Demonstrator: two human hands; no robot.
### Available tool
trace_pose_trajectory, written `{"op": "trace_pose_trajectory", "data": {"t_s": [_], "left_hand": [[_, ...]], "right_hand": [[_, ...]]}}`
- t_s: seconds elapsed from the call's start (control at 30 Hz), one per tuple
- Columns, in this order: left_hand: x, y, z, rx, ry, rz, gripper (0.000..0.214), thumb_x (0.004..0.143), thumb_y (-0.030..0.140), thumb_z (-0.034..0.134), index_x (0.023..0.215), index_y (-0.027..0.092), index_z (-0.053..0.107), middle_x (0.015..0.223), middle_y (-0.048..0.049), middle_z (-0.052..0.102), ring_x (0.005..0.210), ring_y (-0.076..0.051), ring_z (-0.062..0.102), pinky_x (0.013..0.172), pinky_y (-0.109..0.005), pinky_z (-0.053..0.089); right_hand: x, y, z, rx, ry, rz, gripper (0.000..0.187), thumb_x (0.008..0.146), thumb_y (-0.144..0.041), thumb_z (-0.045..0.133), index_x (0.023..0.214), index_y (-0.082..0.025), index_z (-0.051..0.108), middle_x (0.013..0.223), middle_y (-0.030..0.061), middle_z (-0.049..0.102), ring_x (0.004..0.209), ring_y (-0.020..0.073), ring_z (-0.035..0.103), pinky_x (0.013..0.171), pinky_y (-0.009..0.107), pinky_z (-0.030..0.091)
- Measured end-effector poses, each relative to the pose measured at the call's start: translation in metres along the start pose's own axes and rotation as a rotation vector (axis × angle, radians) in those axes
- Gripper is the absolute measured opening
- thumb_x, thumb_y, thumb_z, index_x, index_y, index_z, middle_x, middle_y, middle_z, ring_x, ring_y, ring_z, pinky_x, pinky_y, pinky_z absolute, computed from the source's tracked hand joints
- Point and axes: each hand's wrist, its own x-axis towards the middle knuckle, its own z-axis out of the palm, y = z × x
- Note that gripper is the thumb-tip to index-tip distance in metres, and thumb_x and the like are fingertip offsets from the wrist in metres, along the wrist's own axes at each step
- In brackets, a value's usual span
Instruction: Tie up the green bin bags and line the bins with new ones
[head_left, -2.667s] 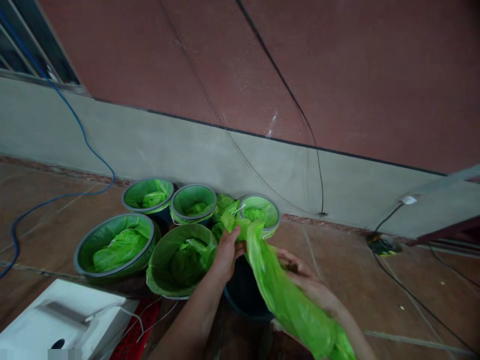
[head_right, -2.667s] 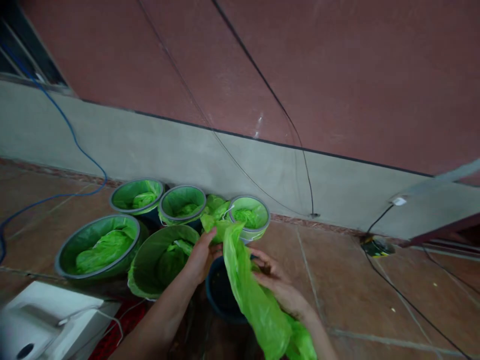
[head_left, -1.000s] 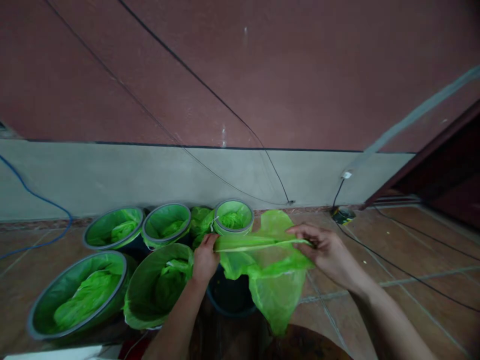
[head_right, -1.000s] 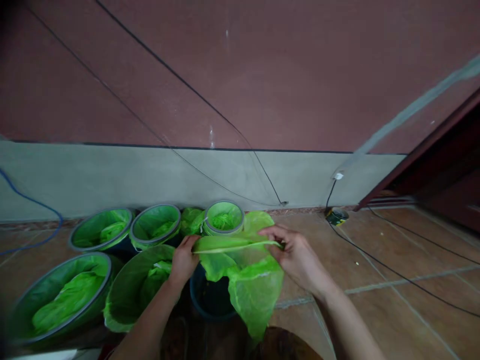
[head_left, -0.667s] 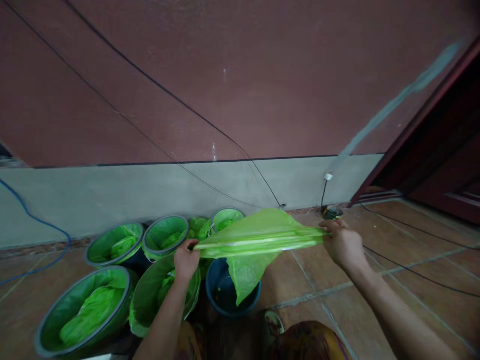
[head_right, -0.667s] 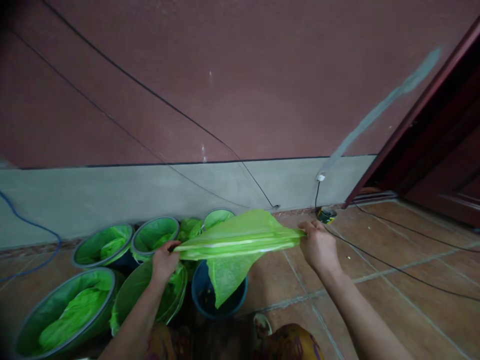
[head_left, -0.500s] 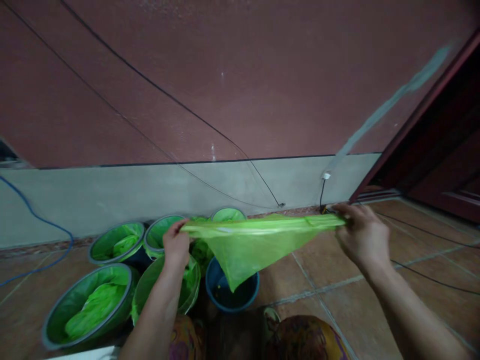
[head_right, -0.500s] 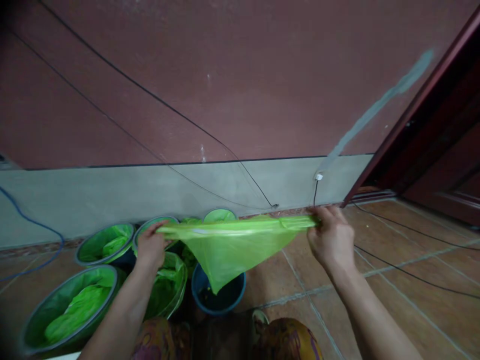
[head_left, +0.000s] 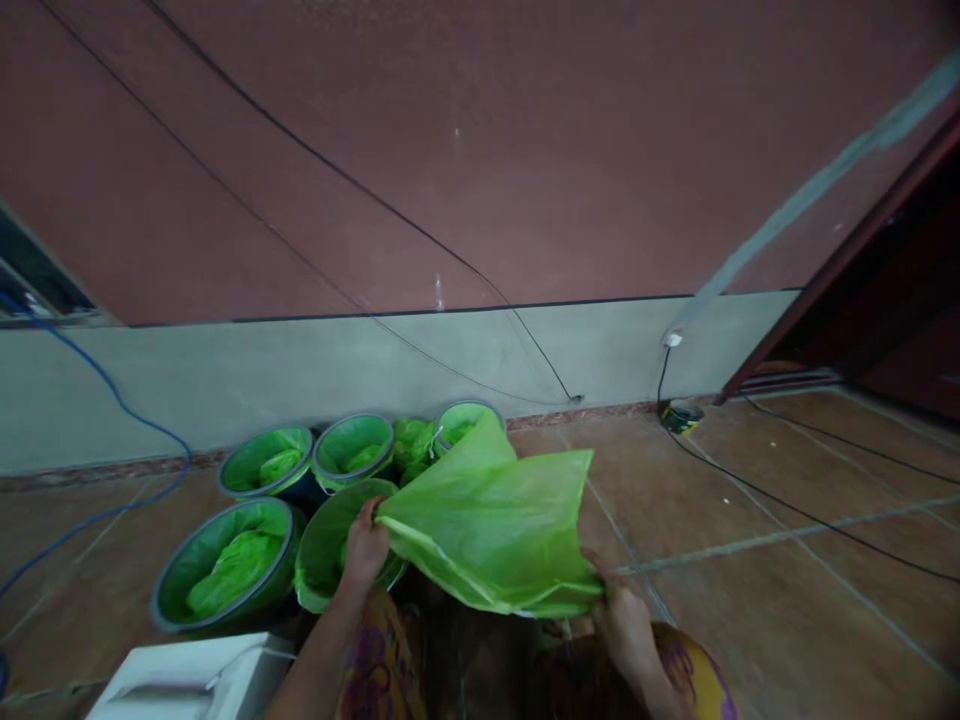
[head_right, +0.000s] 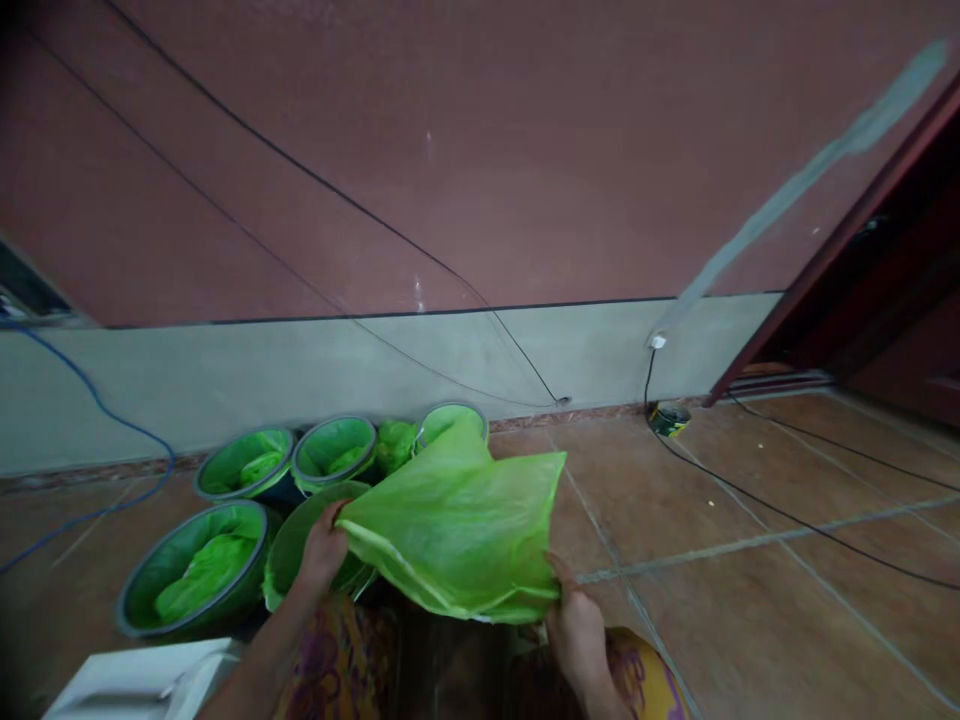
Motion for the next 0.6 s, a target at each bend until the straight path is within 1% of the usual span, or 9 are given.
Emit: {"op": "trace_pose_trajectory", "data": {"t_s": [0.1,0.13,0.2,0.27,0.33,0.4,0.5,0.53,0.6], "left_hand": [[-0.010,0.012,0.002,-0.073,-0.107,0.004,0.059,0.065,0.005,0.048,0.121,0.017,0.057,0.104,-0.0073,0.071,0.099,-0.022,0.066,0.093,-0.035,0.049],[-0.018,0.018,0.003,-0.115,-0.186,0.045,0.063,0.066,0.005,0.047,0.128,0.016,0.053,0.109,-0.0078,0.070,0.101,-0.021,0.065,0.095,-0.036,0.048],[-0.037,0.034,0.009,-0.221,-0.408,0.165,0.073,0.069,0.005,0.046,0.141,0.018,0.040,0.119,-0.0078,0.067,0.107,-0.019,0.063,0.100,-0.036,0.045],[-0.057,0.048,0.016,-0.292,-0.654,0.271,0.082,0.071,0.007,0.048,0.148,0.023,0.027,0.128,-0.0062,0.062,0.114,-0.018,0.060,0.103,-0.035,0.043],[-0.072,0.057,0.026,-0.323,-0.773,0.320,0.086,0.068,0.009,0.056,0.148,0.025,0.029,0.132,-0.0052,0.060,0.118,-0.020,0.057,0.105,-0.036,0.041],[-0.080,0.055,0.038,-0.401,-0.767,0.304,0.081,0.063,0.009,0.060,0.141,0.023,0.043,0.131,-0.0059,0.060,0.119,-0.022,0.056,0.105,-0.037,0.040],[-0.076,0.035,0.054,-0.526,-0.704,0.103,0.047,0.065,0.011,0.055,0.110,0.015,0.066,0.108,-0.0068,0.071,0.099,-0.022,0.065,0.091,-0.035,0.050],[-0.071,0.026,0.057,-0.526,-0.671,0.012,0.037,0.066,0.012,0.052,0.099,0.014,0.069,0.096,-0.0060,0.073,0.088,-0.021,0.066,0.083,-0.034,0.052],[-0.057,0.009,0.060,-0.442,-0.587,-0.118,0.027,0.068,0.013,0.049,0.086,0.014,0.069,0.080,-0.0039,0.072,0.074,-0.020,0.066,0.071,-0.030,0.053]], "right_hand": [[0.001,-0.031,0.008,0.221,-0.080,-0.024,0.060,0.069,-0.011,0.037,0.123,-0.021,0.061,0.096,0.0058,0.073,0.089,0.0234,0.069,0.078,0.034,0.053],[0.002,-0.044,0.012,0.285,-0.118,-0.060,0.056,0.070,-0.011,0.037,0.119,-0.021,0.063,0.102,0.0054,0.072,0.094,0.0224,0.068,0.082,0.034,0.053],[0.003,-0.070,0.022,0.336,-0.197,-0.176,0.050,0.070,-0.009,0.038,0.108,-0.021,0.068,0.108,0.0050,0.070,0.101,0.0213,0.065,0.091,0.036,0.050],[0.004,-0.099,0.031,0.319,-0.290,-0.325,0.045,0.067,-0.005,0.039,0.095,-0.021,0.070,0.103,0.0051,0.069,0.102,0.0213,0.063,0.094,0.037,0.046],[0.005,-0.127,0.034,0.315,-0.381,-0.457,0.040,0.065,-0.003,0.041,0.088,-0.020,0.069,0.095,0.0056,0.068,0.101,0.0216,0.060,0.095,0.038,0.045],[0.007,-0.145,0.030,0.364,-0.481,-0.527,0.037,0.065,-0.004,0.046,0.091,-0.019,0.068,0.096,0.0059,0.067,0.103,0.0218,0.059,0.096,0.038,0.044],[0.012,-0.144,0.016,0.488,-0.660,-0.528,0.050,0.073,-0.012,0.055,0.121,-0.023,0.059,0.121,0.0061,0.061,0.116,0.0211,0.054,0.103,0.038,0.040],[0.015,-0.136,0.012,0.494,-0.665,-0.506,0.057,0.075,-0.016,0.057,0.130,-0.025,0.052,0.129,0.0060,0.057,0.121,0.0208,0.051,0.106,0.038,0.038],[0.023,-0.116,0.010,0.383,-0.565,-0.432,0.066,0.076,-0.020,0.059,0.140,-0.026,0.042,0.140,0.0075,0.048,0.129,0.0220,0.044,0.111,0.040,0.032]]}}
